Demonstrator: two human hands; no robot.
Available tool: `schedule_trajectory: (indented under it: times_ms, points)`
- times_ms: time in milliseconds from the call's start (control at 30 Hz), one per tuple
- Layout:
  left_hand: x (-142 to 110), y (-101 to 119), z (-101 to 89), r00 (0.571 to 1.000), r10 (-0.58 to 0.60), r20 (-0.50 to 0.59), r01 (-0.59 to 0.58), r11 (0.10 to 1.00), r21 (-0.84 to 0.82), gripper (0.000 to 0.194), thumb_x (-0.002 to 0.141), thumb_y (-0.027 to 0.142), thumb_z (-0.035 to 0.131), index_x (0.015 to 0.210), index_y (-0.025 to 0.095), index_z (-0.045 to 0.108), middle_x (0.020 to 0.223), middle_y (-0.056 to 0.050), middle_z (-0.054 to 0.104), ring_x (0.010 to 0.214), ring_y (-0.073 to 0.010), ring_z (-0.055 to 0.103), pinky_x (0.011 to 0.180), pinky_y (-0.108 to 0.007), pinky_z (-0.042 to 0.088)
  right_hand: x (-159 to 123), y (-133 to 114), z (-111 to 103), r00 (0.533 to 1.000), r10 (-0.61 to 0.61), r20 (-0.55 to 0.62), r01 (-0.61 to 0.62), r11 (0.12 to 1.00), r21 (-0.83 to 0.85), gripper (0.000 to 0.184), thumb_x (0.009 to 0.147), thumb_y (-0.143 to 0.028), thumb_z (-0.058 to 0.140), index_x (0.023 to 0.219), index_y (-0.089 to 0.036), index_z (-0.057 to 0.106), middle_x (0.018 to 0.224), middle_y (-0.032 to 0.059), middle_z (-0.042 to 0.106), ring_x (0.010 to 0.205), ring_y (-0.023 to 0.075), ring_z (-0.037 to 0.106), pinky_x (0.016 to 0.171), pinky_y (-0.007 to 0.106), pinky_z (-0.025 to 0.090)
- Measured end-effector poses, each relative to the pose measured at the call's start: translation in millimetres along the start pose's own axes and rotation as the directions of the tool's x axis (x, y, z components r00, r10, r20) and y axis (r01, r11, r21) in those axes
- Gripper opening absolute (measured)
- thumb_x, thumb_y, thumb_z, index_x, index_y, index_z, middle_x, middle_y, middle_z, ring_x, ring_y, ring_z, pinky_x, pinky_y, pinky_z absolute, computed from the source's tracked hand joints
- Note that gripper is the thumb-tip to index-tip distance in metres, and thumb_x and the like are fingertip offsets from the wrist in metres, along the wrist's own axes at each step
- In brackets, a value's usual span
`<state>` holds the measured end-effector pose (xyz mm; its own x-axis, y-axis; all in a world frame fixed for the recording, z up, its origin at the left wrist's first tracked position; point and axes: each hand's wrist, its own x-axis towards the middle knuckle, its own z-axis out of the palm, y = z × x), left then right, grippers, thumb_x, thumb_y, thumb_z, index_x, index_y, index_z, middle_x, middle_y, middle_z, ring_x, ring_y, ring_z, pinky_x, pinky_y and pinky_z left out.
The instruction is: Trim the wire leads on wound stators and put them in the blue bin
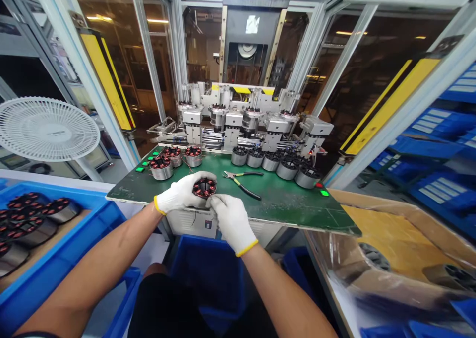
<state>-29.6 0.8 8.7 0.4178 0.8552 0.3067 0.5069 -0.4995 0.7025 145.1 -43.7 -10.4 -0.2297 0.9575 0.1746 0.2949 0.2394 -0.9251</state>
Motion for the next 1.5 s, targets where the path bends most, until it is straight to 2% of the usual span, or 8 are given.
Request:
schedule_trajectory:
  times_ms: [100, 200, 533, 767, 967, 1067, 1200, 1500]
  points:
    - [2, 2, -5.2, 0.996, 0.059, 0.071, -0.054, 0.996, -0.074, 0.060, 0.059, 0.018, 0.068, 0.117, 0.019, 0.054, 0.115, -0.004, 0.061, 0.105, -0.0230, 0.058, 0.095, -0.036, 0.044, -3, 6, 9, 0.940, 0.118, 0.321, -0.310, 0.689, 0.655, 0.029, 0.080, -0.046, 0.056, 0.078, -0.017, 0.052, 0.053, -0.0108, 0.017, 0.041, 0.0037, 0.008, 0.037, 0.016, 0.013]
    - [4, 1, -7.6, 0.991, 0.070, 0.115, -0.055, 0.990, -0.131, 0.062, 0.056, 0.011, 0.065, 0.116, 0.019, 0.055, 0.116, -0.004, 0.061, 0.106, -0.0232, 0.057, 0.095, -0.036, 0.045, -8, 16, 25, 0.938, 0.116, 0.326, -0.340, 0.485, 0.805, 0.033, 0.077, -0.047, 0.064, 0.078, -0.016, 0.051, 0.054, -0.0116, 0.017, 0.042, 0.0020, 0.007, 0.036, 0.014, 0.010]
    - [7, 0, -10.7, 0.984, 0.012, 0.176, 0.022, 0.981, -0.193, 0.066, 0.052, 0.011, 0.067, 0.116, 0.021, 0.057, 0.115, -0.002, 0.061, 0.104, -0.0237, 0.058, 0.092, -0.036, 0.046, -19, 47, 47, 0.964, 0.229, -0.139, -0.186, 0.946, 0.267, 0.045, 0.081, -0.061, 0.049, 0.070, -0.018, 0.055, 0.051, -0.0034, 0.044, 0.041, 0.0075, 0.033, 0.037, 0.020, 0.028]
    - [-1, 2, -16.2, 0.986, -0.009, 0.165, 0.035, 0.988, -0.153, 0.086, 0.053, 0.018, 0.070, 0.134, 0.024, 0.043, 0.132, -0.004, 0.053, 0.122, -0.0268, 0.048, 0.104, -0.038, 0.037, -40, 59, 45, 0.984, 0.169, -0.063, -0.156, 0.972, 0.175, 0.048, 0.087, -0.058, 0.041, 0.079, -0.016, 0.062, 0.049, -0.0020, 0.049, 0.042, 0.0114, 0.045, 0.042, 0.023, 0.037]
    - [-39, 1, -14.3, 0.971, -0.219, -0.093, 0.212, 0.974, -0.080, 0.079, 0.069, 0.040, 0.067, 0.140, 0.026, 0.035, 0.139, -0.004, 0.048, 0.124, -0.0256, 0.047, 0.106, -0.037, 0.034, -82, 51, -18, 0.950, -0.194, -0.245, 0.141, 0.966, -0.216, 0.036, 0.091, -0.044, 0.043, 0.099, -0.017, 0.066, 0.063, 0.0020, 0.061, 0.054, 0.0146, 0.056, 0.061, 0.026, 0.047]
    - [-41, 13, -0.3, 0.919, -0.318, -0.232, 0.329, 0.944, 0.011, 0.076, 0.068, 0.050, 0.067, 0.134, 0.025, 0.042, 0.130, -0.006, 0.055, 0.117, -0.0283, 0.052, 0.102, -0.040, 0.037, -58, 25, -44, 0.887, -0.292, -0.358, 0.176, 0.930, -0.324, 0.032, 0.090, -0.039, 0.046, 0.107, -0.019, 0.064, 0.083, 0.0048, 0.068, 0.063, 0.0154, 0.061, 0.068, 0.028, 0.050]
    - [-27, 31, 22.2, 0.858, -0.395, -0.329, 0.442, 0.893, 0.081, 0.082, 0.056, 0.062, 0.072, 0.126, 0.027, 0.048, 0.114, -0.007, 0.064, 0.103, -0.0310, 0.061, 0.090, -0.041, 0.044, 8, 4, -41, 0.921, -0.335, -0.198, 0.270, 0.917, -0.294, 0.036, 0.088, -0.025, 0.043, 0.120, -0.020, 0.059, 0.109, 0.0046, 0.067, 0.083, 0.0152, 0.065, 0.083, 0.029, 0.051]
    - [-12, 30, 31.2, 0.807, -0.466, -0.362, 0.543, 0.827, 0.147, 0.073, 0.046, 0.055, 0.078, 0.111, 0.033, 0.055, 0.100, -0.006, 0.068, 0.092, -0.0342, 0.065, 0.075, -0.043, 0.049, 56, 35, -18, 0.890, -0.456, 0.006, 0.414, 0.803, -0.430, 0.043, 0.081, -0.012, 0.038, 0.114, -0.015, 0.064, 0.112, 0.0098, 0.067, 0.106, 0.0193, 0.061, 0.096, 0.037, 0.047]
